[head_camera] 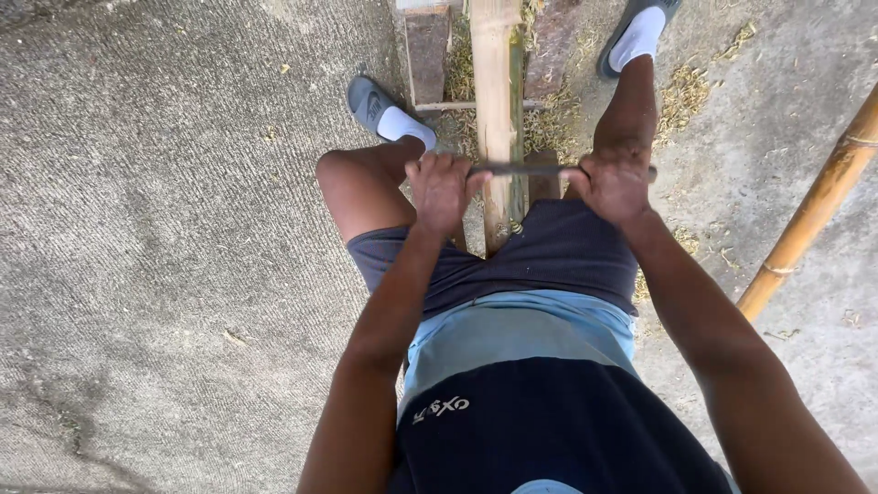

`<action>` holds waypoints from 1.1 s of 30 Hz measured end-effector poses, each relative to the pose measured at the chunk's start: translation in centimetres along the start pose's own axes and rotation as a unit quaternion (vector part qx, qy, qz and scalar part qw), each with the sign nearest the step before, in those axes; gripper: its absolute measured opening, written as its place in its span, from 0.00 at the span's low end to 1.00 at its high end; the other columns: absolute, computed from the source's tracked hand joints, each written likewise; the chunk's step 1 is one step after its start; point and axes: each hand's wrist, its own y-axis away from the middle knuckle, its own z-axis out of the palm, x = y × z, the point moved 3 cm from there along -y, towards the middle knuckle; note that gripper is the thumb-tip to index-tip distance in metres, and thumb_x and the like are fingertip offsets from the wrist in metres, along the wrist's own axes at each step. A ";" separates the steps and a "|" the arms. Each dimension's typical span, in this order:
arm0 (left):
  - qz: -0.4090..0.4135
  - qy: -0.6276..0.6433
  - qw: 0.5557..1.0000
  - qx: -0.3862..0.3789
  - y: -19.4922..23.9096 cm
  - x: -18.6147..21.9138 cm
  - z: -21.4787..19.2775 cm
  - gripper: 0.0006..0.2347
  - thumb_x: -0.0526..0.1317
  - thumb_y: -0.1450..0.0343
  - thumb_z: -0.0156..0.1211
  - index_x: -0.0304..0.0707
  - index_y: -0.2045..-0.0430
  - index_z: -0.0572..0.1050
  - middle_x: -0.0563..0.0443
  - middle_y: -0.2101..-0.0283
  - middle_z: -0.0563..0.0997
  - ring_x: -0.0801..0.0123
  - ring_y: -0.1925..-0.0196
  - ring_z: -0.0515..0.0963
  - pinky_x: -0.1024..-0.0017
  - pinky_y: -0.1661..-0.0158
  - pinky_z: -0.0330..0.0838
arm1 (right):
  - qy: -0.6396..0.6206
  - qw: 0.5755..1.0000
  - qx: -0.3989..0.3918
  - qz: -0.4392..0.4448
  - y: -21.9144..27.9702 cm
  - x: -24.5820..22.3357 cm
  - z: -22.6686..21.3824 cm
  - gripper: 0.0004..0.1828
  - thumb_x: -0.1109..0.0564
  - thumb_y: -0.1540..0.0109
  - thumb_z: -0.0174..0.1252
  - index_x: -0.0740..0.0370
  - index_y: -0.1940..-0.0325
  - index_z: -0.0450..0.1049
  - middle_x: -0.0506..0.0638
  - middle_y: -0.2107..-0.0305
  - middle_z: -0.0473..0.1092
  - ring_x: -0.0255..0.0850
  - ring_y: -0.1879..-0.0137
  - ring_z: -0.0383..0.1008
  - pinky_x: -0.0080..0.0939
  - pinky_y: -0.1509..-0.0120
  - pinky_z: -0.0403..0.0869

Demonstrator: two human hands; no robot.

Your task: Shaving the outer skin of a bamboo pole using a drawknife while seated on a wooden frame.

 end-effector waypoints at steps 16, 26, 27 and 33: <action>0.098 -0.102 0.990 0.027 -18.7 -2.8 -3.3 0.18 0.59 0.32 0.65 0.43 0.68 0.82 0.50 0.64 0.81 0.59 0.58 0.74 0.52 0.54 0.58 | -0.110 0.990 -0.012 0.089 -14.1 4.7 2.4 0.32 0.28 0.24 0.50 0.53 0.68 0.76 0.48 0.75 0.69 0.47 0.68 0.70 0.54 0.48 0.60; 0.075 -0.125 0.989 0.039 -21.5 -2.7 -5.1 0.21 0.61 0.35 0.68 0.41 0.70 0.83 0.51 0.68 0.82 0.61 0.57 0.73 0.56 0.57 0.56 | -0.109 0.993 0.012 0.044 -17.7 6.5 4.1 0.37 0.26 0.23 0.44 0.55 0.65 0.78 0.51 0.73 0.70 0.51 0.60 0.73 0.59 0.38 0.58; 0.071 -0.133 0.988 0.038 -21.5 -2.6 -5.0 0.21 0.62 0.35 0.68 0.41 0.70 0.83 0.52 0.69 0.81 0.62 0.58 0.73 0.57 0.57 0.56 | -0.115 0.992 0.011 0.046 -17.6 6.8 4.2 0.37 0.25 0.23 0.43 0.55 0.65 0.78 0.50 0.72 0.70 0.51 0.60 0.72 0.59 0.38 0.58; 0.047 -0.138 0.988 -0.044 -15.6 -0.8 -2.1 0.20 0.64 0.32 0.59 0.49 0.70 0.83 0.56 0.71 0.78 0.64 0.64 0.69 0.59 0.57 0.57 | -0.124 0.984 -0.098 0.083 -11.2 4.8 3.7 0.40 0.23 0.25 0.41 0.54 0.74 0.73 0.46 0.80 0.65 0.44 0.73 0.65 0.52 0.42 0.58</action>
